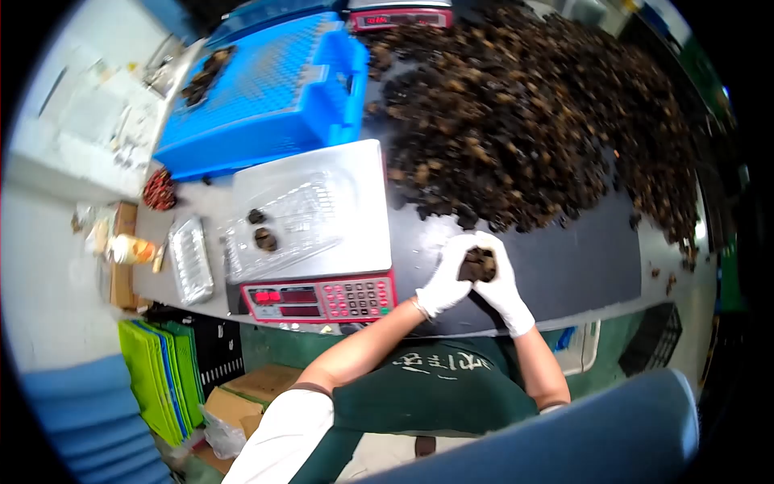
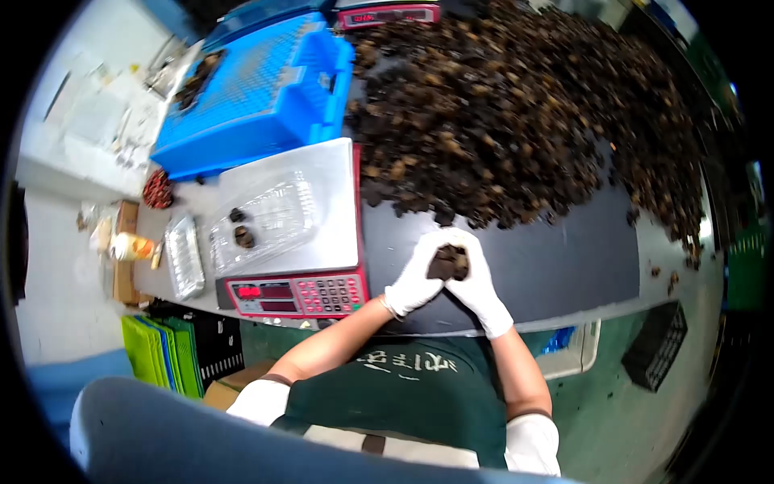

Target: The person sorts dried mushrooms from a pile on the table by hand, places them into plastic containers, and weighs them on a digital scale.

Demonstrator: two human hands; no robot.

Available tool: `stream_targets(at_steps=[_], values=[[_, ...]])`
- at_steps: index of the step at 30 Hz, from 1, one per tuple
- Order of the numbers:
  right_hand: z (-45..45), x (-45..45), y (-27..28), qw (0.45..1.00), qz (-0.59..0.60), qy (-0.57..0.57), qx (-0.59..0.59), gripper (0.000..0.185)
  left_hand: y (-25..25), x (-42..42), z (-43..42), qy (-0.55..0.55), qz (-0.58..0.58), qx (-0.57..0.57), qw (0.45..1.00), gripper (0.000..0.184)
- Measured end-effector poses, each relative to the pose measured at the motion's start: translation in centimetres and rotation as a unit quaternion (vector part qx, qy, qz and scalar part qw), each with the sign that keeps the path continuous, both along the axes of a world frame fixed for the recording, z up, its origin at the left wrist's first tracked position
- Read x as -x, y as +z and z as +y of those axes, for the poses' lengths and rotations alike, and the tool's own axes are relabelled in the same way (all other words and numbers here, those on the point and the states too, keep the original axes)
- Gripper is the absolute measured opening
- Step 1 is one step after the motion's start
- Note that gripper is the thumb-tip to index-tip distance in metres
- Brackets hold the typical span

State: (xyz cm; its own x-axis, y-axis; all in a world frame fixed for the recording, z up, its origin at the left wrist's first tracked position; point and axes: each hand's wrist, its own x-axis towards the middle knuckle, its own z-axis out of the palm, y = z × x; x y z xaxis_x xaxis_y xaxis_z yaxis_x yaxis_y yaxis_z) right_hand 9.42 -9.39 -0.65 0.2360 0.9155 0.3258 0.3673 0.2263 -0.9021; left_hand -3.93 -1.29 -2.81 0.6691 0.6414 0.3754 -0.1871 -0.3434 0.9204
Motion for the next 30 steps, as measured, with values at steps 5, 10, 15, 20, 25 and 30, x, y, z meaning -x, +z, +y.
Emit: stream_targets(at_steps=[5,10,15,20,25,30], values=[[3.4,2.7,6.1,0.992,0.104,0.068,-0.028,0.057,8.6,3.1,1.5,0.091,-0.009,-0.068,0.993,0.067],[11.4,8.9,13.7,0.982,-0.005,0.18,-0.057,0.06,17.5,11.7,5.6,0.053,-0.03,0.042,0.997,0.069],[19.6,17.6,14.8,0.952,-0.063,0.279,-0.108,0.055,18.4,22.0,10.3,0.197,0.018,0.068,0.978,0.07],[23.1,21.2,12.7,0.927,-0.038,0.371,-0.04,0.052,15.3,28.6,14.2,0.282,0.242,-0.11,0.922,0.07],[22.7,18.2,12.8,0.908,-0.295,0.292,-0.055,0.065,13.3,31.2,14.5,0.296,0.349,-0.164,0.874,0.076],[21.5,16.3,12.8,0.897,-0.362,0.253,-0.009,0.084,15.3,32.9,14.0,0.243,0.324,-0.144,0.903,0.087]])
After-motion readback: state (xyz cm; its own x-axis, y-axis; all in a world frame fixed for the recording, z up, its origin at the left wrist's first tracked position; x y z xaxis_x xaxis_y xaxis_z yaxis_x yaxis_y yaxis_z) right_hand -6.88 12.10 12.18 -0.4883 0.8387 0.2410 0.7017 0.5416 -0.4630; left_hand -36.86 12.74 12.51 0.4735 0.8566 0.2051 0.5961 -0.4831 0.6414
